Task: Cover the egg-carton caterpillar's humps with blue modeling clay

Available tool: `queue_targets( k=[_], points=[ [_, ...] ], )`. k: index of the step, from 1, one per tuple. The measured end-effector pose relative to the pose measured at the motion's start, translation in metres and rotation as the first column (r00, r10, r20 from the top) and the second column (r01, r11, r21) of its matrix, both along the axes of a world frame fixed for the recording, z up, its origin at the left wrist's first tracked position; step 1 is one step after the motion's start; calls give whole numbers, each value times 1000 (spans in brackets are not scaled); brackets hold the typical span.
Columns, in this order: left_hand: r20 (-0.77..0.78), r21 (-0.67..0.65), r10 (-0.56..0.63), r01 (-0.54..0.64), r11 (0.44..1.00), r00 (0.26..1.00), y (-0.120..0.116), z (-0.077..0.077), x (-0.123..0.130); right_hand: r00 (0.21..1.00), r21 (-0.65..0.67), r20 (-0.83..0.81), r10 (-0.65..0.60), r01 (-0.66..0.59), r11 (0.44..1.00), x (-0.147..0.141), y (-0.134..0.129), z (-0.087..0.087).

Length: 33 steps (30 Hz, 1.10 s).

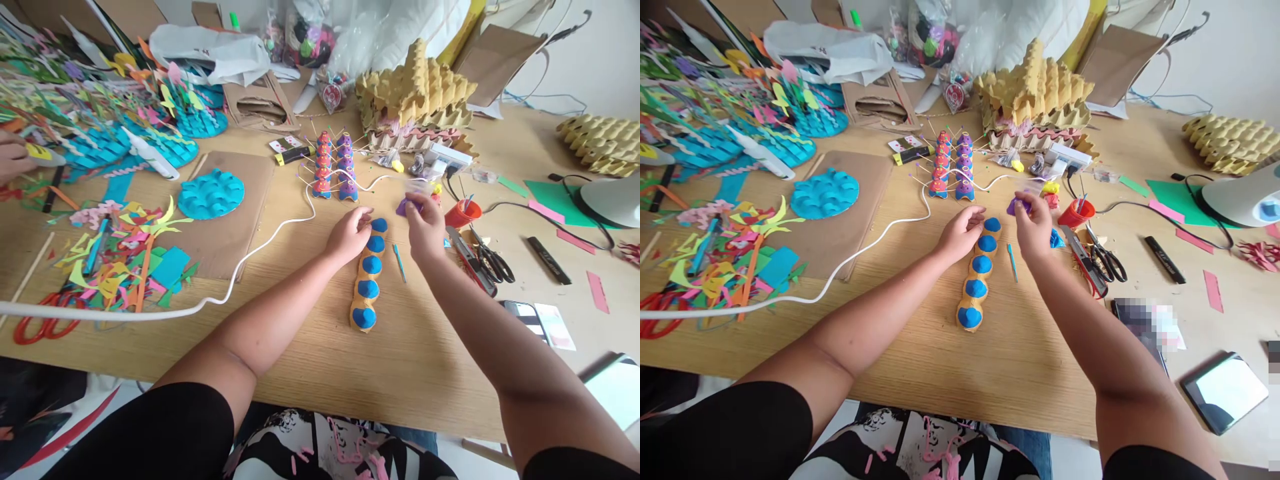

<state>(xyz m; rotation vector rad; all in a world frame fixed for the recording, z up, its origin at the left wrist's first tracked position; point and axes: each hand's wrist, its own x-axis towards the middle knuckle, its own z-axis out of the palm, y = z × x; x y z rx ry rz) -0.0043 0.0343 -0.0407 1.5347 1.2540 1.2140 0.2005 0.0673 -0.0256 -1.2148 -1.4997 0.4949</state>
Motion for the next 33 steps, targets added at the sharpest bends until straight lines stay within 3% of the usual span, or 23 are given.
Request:
queue_targets(
  k=[2, 4, 6, 9, 14, 17, 22, 33],
  points=[
    [20, 8, 15, -15, 1000, 1000, -1, 1, 0, 983, -49, -185, 2, -11, 999, -14, -20, -2],
    [43, 39, 16, -18, 999, 999, -2, 2, 1, 972, 17, -236, -4, 9, 1000, -23, -36, -4],
    [60, 87, 4, -10, 996, 998, -2, 4, 0, 979, 106, -201, -33, 55, 993, -25, -43, -7],
    [47, 167, -17, 9, 986, 999, -4, 6, -2, 974, 135, -224, -36, 68, 989, -21, -45, -8],
    [-57, 243, -5, 19, 970, 998, -4, 5, -5, 987, 9, -157, -22, 24, 1000, -17, -44, -7],
    [-73, 241, -9, 26, 970, 997, -2, 1, -6, 984, -25, -168, -52, 48, 999, -19, -46, -6],
    [-48, 165, -28, 36, 986, 998, -4, 0, -5, 964, -131, -264, -24, -11, 991, -23, -45, -6],
    [-47, 102, -4, 9, 995, 999, -7, 0, -3, 965, -231, -261, 6, -68, 971, -22, -45, -5]
  ],
)
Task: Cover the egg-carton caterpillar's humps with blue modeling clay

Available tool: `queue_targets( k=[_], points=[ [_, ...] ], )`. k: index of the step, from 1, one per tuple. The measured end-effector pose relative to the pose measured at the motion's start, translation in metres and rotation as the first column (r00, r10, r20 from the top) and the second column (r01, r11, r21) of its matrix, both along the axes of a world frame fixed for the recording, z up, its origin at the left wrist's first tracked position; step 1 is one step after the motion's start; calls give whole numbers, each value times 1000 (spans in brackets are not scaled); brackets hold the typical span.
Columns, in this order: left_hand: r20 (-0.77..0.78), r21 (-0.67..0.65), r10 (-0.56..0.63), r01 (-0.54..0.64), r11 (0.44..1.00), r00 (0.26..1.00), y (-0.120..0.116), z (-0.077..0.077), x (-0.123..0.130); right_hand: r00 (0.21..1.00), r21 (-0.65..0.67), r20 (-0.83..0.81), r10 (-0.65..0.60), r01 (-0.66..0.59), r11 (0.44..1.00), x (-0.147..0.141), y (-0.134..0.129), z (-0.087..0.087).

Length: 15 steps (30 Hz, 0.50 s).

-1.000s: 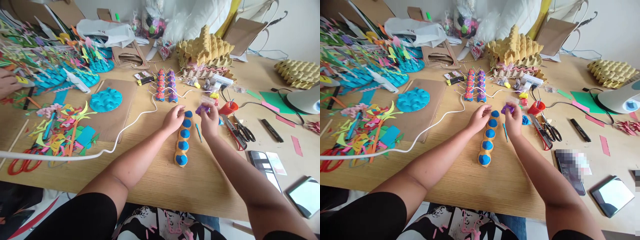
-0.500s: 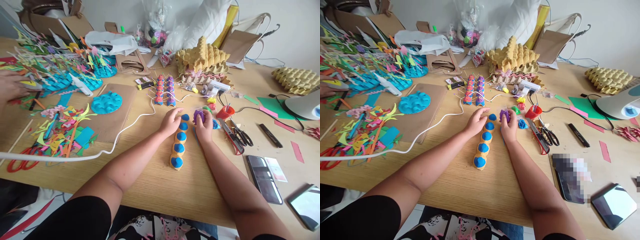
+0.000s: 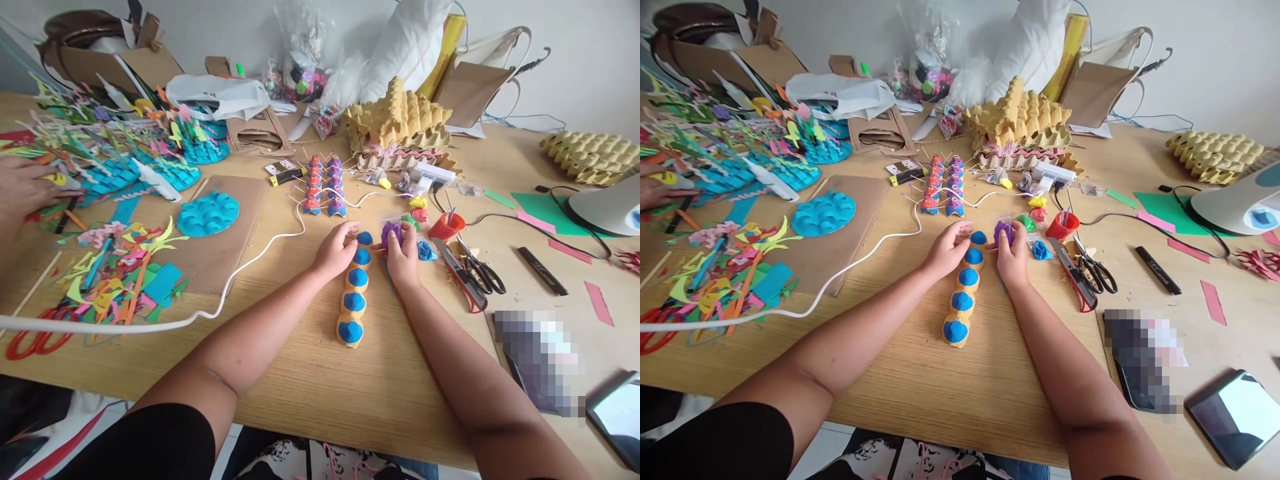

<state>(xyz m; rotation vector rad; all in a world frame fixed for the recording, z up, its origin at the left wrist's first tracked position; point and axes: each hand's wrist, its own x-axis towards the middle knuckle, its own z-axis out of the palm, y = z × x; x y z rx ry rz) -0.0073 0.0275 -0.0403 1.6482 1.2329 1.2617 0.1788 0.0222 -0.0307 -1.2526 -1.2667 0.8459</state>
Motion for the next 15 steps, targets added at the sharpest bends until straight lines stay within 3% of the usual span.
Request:
queue_targets(
  k=[15],
  points=[
    [46, -49, 16, -14, 999, 999, 1, 0, 2, 999, -7, -53, 13, -14, 1000, -2, 0, 1]
  ],
)
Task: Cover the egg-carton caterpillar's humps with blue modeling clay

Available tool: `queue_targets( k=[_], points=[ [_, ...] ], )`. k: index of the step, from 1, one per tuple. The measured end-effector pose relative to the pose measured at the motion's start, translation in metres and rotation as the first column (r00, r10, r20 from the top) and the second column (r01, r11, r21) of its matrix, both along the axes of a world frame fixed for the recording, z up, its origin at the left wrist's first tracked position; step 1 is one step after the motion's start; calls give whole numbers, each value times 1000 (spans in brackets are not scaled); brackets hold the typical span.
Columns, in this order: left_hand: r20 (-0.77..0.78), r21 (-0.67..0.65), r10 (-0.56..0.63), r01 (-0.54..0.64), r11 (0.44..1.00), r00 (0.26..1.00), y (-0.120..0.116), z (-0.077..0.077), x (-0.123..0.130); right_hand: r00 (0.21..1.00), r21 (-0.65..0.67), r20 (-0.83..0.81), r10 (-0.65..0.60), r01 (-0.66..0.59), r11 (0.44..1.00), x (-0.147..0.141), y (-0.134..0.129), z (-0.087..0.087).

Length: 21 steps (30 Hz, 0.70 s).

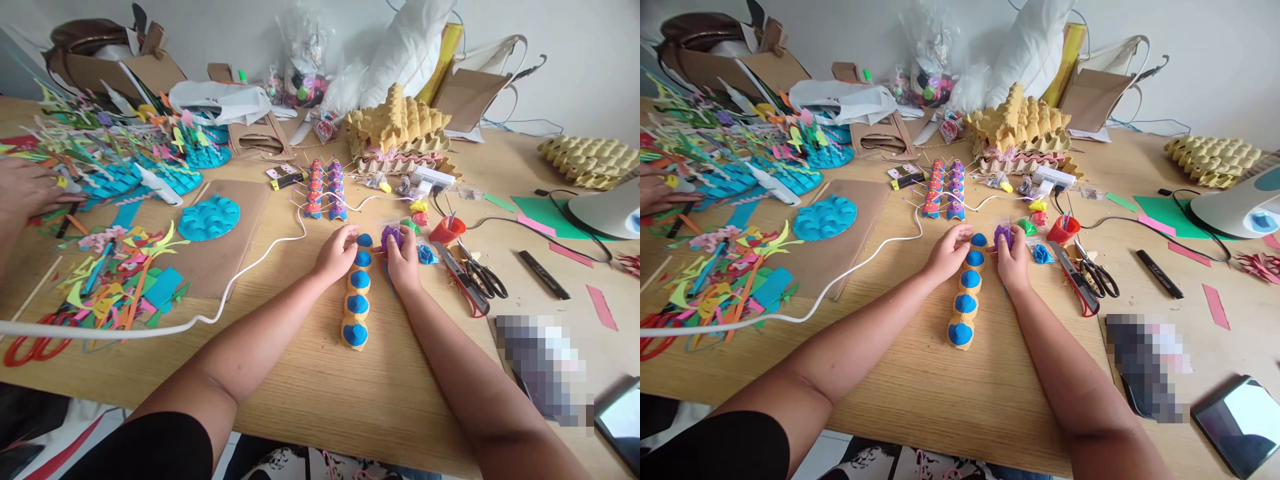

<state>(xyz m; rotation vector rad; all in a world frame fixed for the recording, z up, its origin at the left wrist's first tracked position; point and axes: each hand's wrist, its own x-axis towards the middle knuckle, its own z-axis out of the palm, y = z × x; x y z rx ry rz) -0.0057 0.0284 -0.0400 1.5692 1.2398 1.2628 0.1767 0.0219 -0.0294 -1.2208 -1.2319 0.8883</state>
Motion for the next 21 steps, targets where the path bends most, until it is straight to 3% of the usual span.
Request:
queue_targets(
  k=[15, 21],
  points=[
    [-28, 25, 11, -10, 1000, 1000, -2, -1, 0, 1000, 23, 16, 3, -3, 1000, 2, 2, -2],
    [-1, 43, 44, -44, 998, 999, -3, 0, 1, 987, 100, 146, -60, 45, 994, 5, 3, -2]
  ],
)
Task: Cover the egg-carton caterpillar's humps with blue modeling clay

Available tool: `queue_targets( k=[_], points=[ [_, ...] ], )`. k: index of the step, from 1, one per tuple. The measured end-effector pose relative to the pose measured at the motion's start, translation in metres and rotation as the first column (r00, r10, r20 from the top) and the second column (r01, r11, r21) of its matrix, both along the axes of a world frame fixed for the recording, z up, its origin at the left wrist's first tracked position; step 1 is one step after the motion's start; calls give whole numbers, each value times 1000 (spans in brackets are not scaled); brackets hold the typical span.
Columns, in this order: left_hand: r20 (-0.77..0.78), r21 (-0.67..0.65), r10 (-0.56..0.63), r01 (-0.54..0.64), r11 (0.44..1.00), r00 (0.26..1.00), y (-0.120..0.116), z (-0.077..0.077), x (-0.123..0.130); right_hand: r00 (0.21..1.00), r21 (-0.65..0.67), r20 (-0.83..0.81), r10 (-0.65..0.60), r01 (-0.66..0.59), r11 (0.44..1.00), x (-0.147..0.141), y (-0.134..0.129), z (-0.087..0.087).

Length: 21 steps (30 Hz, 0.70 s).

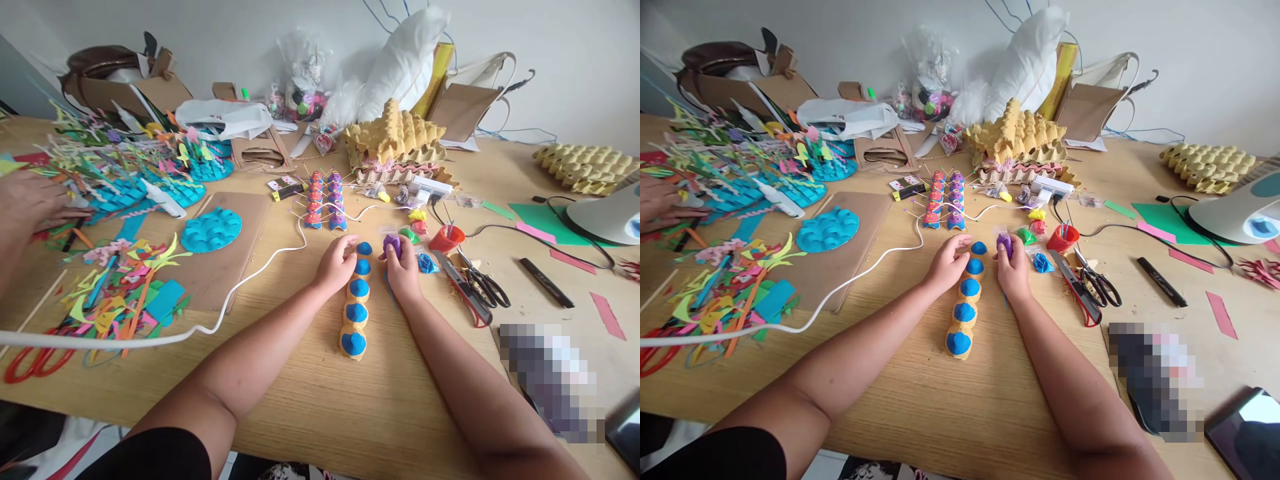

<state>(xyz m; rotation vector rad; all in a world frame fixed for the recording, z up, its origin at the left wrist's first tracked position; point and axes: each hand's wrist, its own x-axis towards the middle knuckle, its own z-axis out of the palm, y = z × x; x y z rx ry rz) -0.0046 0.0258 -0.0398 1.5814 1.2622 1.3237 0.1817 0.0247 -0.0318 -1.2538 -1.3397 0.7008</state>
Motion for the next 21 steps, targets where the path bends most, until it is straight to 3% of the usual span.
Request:
queue_targets(
  k=[7, 11, 17, 21],
  points=[
    [-1, 31, 19, -19, 999, 1000, -1, 5, 0, 998, 37, 1, 65, -65, 997, -2, -3, 3],
    [-18, 74, 22, -21, 997, 1000, -2, 8, -2, 995, 63, 81, 66, -71, 995, -1, -5, 4],
    [-138, 215, 51, -20, 976, 989, -6, 15, -6, 985, 92, 160, 66, -82, 992, 2, -6, 3],
    [-191, 360, 67, 6, 933, 979, -7, 20, -6, 984, 116, 167, 55, -75, 990, 2, -5, 3]
  ],
)
